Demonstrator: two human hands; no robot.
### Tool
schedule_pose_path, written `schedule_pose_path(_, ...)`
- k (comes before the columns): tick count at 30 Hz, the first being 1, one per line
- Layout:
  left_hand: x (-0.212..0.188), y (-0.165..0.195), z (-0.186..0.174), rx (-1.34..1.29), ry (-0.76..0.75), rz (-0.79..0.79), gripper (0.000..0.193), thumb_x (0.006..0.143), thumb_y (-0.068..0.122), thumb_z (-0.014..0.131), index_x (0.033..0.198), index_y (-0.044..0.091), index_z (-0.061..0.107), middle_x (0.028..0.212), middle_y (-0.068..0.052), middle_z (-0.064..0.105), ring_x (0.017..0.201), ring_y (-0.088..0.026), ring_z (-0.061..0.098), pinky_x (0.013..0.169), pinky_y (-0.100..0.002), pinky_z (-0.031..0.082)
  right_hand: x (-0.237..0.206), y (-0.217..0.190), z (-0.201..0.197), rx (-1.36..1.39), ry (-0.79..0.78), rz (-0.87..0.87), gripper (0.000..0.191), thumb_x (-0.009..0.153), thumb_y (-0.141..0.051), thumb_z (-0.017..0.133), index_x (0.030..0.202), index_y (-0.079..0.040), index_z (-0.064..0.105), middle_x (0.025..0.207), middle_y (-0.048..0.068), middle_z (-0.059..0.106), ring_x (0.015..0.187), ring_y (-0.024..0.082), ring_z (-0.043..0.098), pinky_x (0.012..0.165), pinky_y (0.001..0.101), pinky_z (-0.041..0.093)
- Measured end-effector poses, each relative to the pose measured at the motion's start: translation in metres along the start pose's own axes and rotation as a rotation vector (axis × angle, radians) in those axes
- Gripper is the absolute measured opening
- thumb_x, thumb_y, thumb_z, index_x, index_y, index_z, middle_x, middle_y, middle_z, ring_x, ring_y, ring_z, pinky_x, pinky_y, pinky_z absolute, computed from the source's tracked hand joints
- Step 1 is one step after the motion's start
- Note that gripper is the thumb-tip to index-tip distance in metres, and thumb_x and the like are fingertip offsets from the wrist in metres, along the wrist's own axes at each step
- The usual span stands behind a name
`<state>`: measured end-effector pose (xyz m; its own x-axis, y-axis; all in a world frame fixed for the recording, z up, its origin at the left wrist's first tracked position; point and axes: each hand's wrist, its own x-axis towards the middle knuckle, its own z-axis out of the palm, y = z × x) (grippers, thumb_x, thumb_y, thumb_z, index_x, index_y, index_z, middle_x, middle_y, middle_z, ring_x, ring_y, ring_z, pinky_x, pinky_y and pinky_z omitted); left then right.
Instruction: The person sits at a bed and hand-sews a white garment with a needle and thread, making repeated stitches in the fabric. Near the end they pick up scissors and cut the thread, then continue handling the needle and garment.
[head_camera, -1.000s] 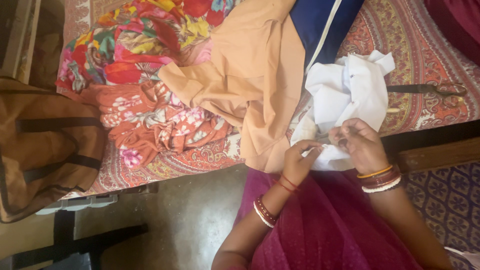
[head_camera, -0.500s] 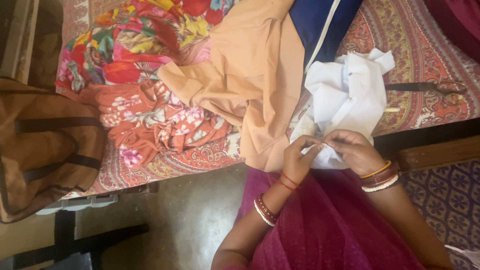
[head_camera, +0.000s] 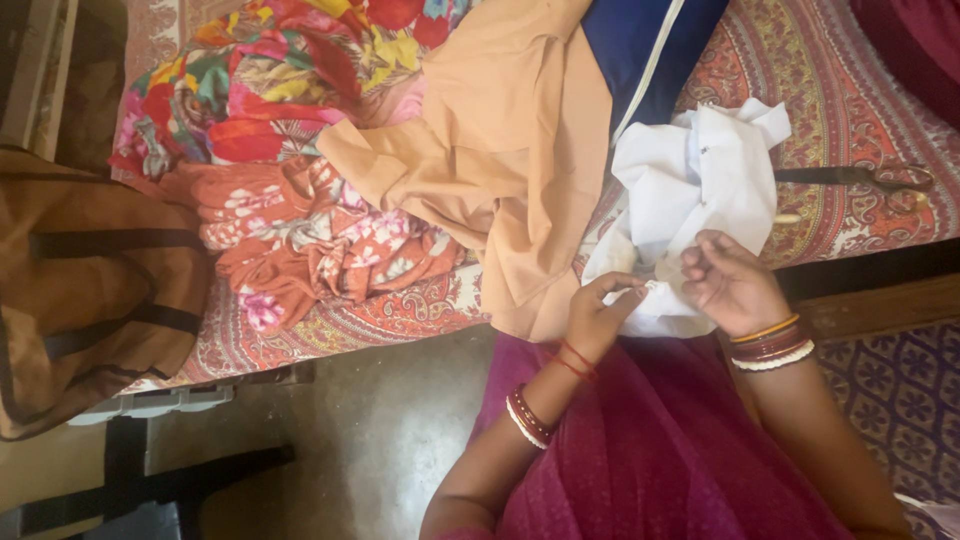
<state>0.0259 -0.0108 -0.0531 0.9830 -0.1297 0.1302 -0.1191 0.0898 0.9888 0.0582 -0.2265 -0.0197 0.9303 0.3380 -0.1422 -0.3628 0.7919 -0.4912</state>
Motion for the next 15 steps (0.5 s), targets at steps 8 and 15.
schedule_pose_path(8,0.002,-0.008,-0.004,-0.175,-0.013,-0.133,0.014,0.094,0.009,0.072,0.104,-0.001,0.073,0.101,-0.003,0.073,0.096,-0.01,0.064,0.088,-0.024,0.05,-0.003,0.008,0.013,-0.35,0.211,-0.412,0.019,0.105,0.002,0.055,0.122,-0.007,0.053,0.091,0.005,0.063,0.089,0.014,0.063,0.11,0.0477,0.051)
schedule_pose_path(15,0.0,-0.009,-0.004,-0.296,-0.04,-0.194,0.014,0.093,0.008,0.072,0.103,-0.002,0.073,0.101,-0.003,0.071,0.095,-0.009,0.062,0.087,-0.023,0.049,-0.004,0.026,0.013,-1.019,0.241,-0.746,0.019,0.111,0.002,0.058,0.125,-0.002,0.046,0.092,0.005,0.063,0.087,0.011,0.061,0.111,0.0396,0.056)
